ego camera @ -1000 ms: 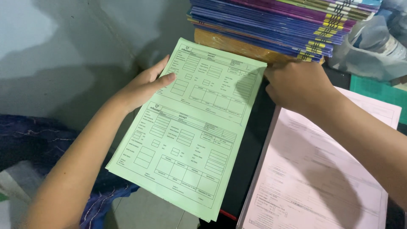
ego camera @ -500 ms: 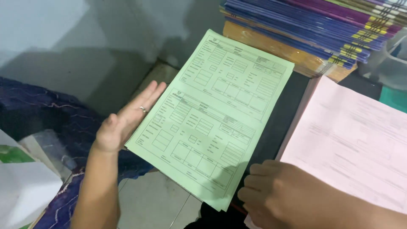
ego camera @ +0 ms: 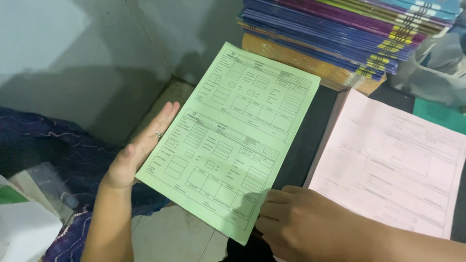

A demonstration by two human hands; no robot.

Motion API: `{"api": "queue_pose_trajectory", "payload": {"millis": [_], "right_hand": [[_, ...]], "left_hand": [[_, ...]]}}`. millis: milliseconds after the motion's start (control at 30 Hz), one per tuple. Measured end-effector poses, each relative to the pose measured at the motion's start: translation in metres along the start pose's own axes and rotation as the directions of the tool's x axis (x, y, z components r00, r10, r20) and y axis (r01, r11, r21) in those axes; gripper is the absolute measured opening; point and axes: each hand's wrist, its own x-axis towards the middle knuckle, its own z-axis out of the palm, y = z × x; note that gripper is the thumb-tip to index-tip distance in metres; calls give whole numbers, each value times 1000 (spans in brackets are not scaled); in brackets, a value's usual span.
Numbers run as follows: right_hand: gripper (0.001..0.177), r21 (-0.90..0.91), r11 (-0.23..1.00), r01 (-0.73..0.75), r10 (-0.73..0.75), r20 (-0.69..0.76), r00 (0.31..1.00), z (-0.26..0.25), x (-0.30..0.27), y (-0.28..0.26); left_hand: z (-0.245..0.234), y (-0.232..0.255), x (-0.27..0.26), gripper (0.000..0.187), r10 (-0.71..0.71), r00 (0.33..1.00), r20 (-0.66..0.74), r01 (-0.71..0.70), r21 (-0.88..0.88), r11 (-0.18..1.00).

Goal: Sorting and organizing colored paper forms on a desk

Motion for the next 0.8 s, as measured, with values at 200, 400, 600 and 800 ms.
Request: {"api": "queue_pose_trajectory", "payload": {"millis": [200, 400, 600, 800], "right_hand": [[27, -186, 977, -100, 101, -4, 995, -27, -12, 33], [6, -306, 898, -315, 318, -38, 947, -53, -23, 94], [23, -340, 735, -587, 609, -50, 791, -70, -21, 130], [22, -459, 673, -580, 580, -159, 799, -70, -22, 163]], "left_hand": [[-13, 0, 6, 90, -70, 997, 13, 69, 12, 998], [-7, 1, 9, 86, -95, 990, 107, 92, 30, 995], [-7, 0, 10, 86, -135, 985, 106, 128, 70, 989], [-7, 1, 11, 93, -198, 978, 58, 186, 170, 968]]}}
